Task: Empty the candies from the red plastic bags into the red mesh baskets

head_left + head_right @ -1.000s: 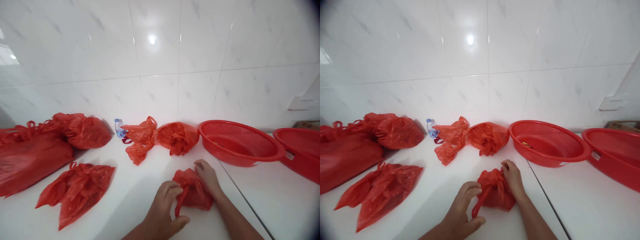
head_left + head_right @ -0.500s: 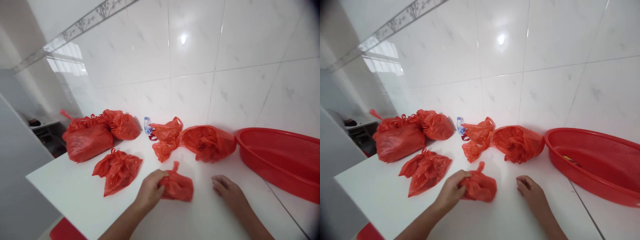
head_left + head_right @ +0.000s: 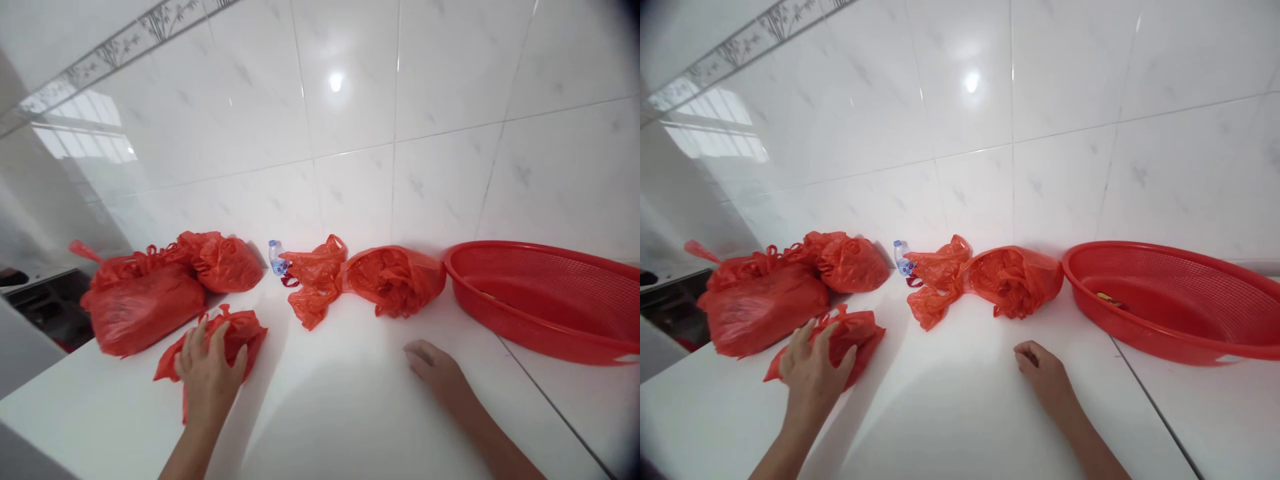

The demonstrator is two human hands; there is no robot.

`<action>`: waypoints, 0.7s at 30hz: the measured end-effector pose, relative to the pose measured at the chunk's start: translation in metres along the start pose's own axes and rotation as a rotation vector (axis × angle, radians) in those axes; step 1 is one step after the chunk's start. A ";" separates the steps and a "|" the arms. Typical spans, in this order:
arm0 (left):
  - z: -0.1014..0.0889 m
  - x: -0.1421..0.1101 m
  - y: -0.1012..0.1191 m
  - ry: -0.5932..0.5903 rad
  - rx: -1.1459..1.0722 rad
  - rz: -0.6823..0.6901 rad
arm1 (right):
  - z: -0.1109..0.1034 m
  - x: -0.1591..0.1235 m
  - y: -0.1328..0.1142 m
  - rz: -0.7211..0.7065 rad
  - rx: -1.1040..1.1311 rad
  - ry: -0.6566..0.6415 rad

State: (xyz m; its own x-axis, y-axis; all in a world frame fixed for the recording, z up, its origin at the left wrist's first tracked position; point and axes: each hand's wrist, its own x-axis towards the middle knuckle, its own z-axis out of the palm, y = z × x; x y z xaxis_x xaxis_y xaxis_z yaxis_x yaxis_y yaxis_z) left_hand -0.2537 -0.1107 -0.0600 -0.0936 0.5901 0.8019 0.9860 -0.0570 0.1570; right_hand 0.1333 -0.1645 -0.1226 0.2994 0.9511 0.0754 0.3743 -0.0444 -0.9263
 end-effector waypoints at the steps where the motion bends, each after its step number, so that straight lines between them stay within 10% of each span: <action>1: 0.004 0.000 0.009 0.003 -0.061 0.086 | 0.000 0.000 0.000 -0.006 0.004 0.000; 7: 0.040 0.021 0.068 -0.260 -0.437 0.346 | 0.000 0.000 -0.002 -0.006 0.012 -0.013; 13: 0.099 0.035 0.103 -0.354 -0.636 0.013 | 0.001 0.004 0.004 -0.026 0.066 -0.028; 21: 0.095 -0.038 0.135 -0.616 -0.792 0.110 | 0.004 0.004 -0.002 -0.012 0.163 -0.026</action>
State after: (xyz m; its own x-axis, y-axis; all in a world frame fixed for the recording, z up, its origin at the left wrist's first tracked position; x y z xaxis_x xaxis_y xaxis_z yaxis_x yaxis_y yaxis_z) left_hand -0.1042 -0.0642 -0.1241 0.3005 0.8498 0.4330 0.5881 -0.5225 0.6173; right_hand 0.1306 -0.1590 -0.1219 0.2724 0.9589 0.0796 0.2295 0.0156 -0.9732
